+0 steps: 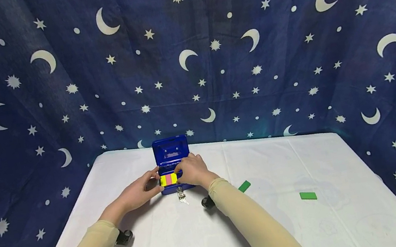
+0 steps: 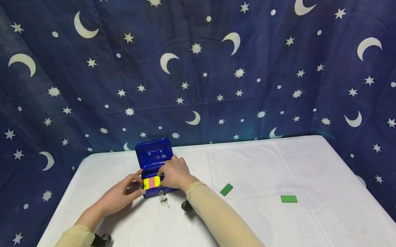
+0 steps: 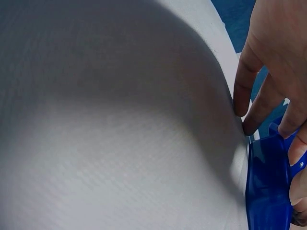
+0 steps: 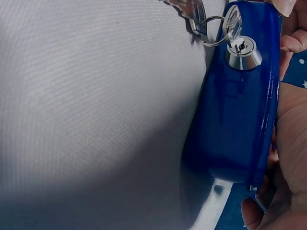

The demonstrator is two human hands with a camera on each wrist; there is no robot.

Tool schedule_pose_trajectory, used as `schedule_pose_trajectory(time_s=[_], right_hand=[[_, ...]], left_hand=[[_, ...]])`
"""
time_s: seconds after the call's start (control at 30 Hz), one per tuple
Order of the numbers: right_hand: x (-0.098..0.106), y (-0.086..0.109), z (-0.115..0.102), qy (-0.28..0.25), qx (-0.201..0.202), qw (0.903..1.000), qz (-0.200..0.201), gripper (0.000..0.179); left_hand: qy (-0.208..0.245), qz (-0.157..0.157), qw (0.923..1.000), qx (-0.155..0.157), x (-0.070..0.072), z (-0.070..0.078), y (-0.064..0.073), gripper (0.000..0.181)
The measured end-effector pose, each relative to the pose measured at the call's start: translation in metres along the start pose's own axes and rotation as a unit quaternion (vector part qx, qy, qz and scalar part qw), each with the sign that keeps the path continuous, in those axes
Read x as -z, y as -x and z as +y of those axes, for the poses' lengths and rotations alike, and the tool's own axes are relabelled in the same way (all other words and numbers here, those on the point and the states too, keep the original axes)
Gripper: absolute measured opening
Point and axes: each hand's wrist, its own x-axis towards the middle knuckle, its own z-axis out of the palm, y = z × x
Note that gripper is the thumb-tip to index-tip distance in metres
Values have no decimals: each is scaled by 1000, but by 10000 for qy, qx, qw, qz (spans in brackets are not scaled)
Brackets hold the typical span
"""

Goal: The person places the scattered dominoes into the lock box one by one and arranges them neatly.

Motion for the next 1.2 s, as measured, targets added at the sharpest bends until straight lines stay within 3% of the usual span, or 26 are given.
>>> schedule_pose_trajectory(time_s=[0.37,0.63,0.93,1.2], right_hand=[[1,2,1,23,45,10000,45,37],[3,3,2,-239,69,9996,105,38],[10,12,7,-726,98,9958,557,37],[29,34,29,-1136,143,9887,963,38]], left_hand=[[20,6,10000,-28,0,1,0,46],[13,10,10000,-35,-1,0,0,44],[54,-26,10000,30,-1,1,0,49],[13,-5,10000,66,0,2,-1,49]])
